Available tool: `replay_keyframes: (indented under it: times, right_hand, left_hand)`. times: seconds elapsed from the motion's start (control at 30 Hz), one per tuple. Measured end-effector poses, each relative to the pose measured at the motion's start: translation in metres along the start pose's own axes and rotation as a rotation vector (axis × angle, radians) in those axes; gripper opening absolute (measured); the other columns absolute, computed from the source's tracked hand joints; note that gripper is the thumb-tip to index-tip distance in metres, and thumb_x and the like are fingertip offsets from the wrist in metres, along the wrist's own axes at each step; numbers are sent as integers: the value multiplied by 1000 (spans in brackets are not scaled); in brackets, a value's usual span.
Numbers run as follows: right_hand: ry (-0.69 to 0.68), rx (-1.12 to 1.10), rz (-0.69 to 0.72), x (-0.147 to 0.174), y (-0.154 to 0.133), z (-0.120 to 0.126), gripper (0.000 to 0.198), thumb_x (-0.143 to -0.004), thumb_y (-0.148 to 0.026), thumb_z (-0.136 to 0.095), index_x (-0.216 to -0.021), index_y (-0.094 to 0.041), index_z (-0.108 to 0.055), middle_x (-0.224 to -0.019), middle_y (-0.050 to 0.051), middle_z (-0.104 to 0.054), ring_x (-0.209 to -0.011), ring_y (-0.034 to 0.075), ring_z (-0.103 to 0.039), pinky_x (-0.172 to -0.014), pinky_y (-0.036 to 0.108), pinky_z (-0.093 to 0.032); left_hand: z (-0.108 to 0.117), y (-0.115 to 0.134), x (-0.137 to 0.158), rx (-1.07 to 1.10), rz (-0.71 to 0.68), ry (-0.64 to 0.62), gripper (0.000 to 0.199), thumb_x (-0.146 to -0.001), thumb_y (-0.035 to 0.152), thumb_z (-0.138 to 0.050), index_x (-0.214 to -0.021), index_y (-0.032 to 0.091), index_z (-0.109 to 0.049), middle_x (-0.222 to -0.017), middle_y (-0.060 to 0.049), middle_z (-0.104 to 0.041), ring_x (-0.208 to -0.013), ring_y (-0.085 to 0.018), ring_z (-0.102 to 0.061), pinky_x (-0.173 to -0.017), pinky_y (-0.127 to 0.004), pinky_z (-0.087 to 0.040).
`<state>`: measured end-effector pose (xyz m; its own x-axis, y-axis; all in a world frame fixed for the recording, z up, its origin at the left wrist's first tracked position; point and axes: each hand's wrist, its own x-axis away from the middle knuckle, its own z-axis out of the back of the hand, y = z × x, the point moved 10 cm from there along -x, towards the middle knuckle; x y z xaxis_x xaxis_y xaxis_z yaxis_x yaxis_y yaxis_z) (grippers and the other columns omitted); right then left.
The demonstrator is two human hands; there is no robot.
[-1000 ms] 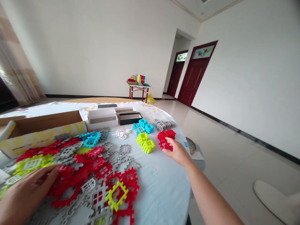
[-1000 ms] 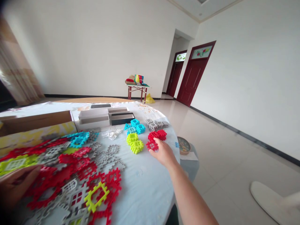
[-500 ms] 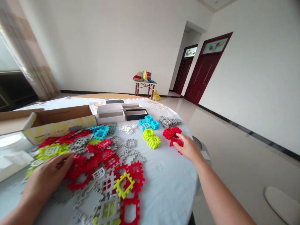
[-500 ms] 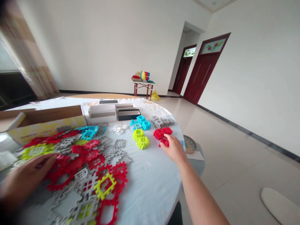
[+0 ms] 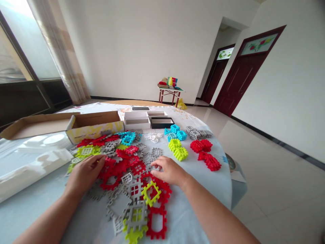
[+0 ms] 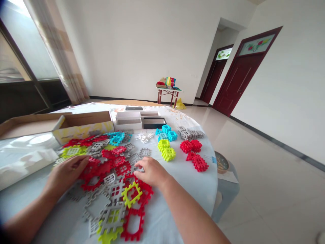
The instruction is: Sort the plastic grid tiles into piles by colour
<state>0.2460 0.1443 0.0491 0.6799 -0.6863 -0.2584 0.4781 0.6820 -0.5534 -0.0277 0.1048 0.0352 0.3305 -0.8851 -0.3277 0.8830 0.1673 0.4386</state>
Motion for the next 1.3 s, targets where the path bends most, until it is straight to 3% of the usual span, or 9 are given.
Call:
replay_keyframes:
  times: [0.17, 0.33, 0.47, 0.63, 0.83, 1.0, 1.13, 1.3]
  right_hand:
    - [-59, 65, -41, -1, 4, -20, 15, -72, -29, -63, -83, -19, -66, -77, 2, -56, -77, 15, -55, -73, 25, -43]
    - [-38, 21, -57, 0, 6, -22, 6, -69, -21, -64, -75, -19, -63, -76, 0, -55, -74, 13, -54, -68, 23, -42]
    - [125, -81, -52, -2, 8, -4, 6, -74, -20, -59, -80, -19, -58, -78, -1, -58, -67, 11, -52, -64, 22, -42]
    - [320, -54, 36, 2, 4, 23, 9, -80, -19, -55, -88, -19, -57, -85, 2, -58, -82, 15, -54, -76, 27, -43]
    - [70, -47, 124, 9, -3, 6, 20, -73, -23, -65, -92, -21, -59, -90, 2, -61, -88, 17, -55, -81, 29, -43]
    - [122, -26, 80, 9, 3, 9, 34, -71, -35, -66, -100, -21, -59, -100, 5, -60, -97, 18, -53, -88, 32, -40]
    - [59, 61, 58, 2, 6, -8, 58, -66, -46, -68, -115, -20, -54, -111, 8, -59, -104, 23, -51, -91, 37, -38]
    - [51, 119, 43, 0, 10, -10, 59, -64, -43, -69, -117, -21, -53, -105, 7, -62, -100, 23, -52, -88, 36, -38]
  left_hand:
    - [1, 6, 1, 27, -18, -15, 39, -81, 48, -39, -96, 21, -62, -98, -3, -66, -89, -17, -59, -78, -23, -40]
    - [3, 7, 2, 21, -44, 13, 34, -82, 46, -39, -95, 24, -62, -97, -2, -67, -86, -16, -59, -75, -22, -40]
    - [3, 9, 2, 22, -62, 9, 36, -82, 46, -38, -95, 23, -62, -96, -3, -67, -85, -16, -59, -75, -21, -41]
    - [3, 9, 1, 14, -67, 4, 36, -82, 45, -38, -96, 22, -62, -99, -4, -67, -87, -16, -59, -77, -22, -41]
    - [4, 10, 2, 20, -58, 8, 36, -81, 46, -38, -94, 22, -62, -98, -4, -67, -88, -17, -59, -79, -24, -41]
    - [2, 7, 0, 22, -42, -6, 39, -80, 48, -38, -96, 21, -62, -100, -4, -66, -91, -18, -59, -80, -24, -41]
    - [-2, -2, -2, -5, -18, -9, 39, -79, 49, -39, -96, 23, -62, -99, -2, -67, -92, -18, -59, -80, -23, -41]
    - [-9, -17, -7, -32, 11, -7, 38, -77, 50, -40, -95, 24, -62, -94, 0, -68, -86, -17, -61, -74, -22, -43]
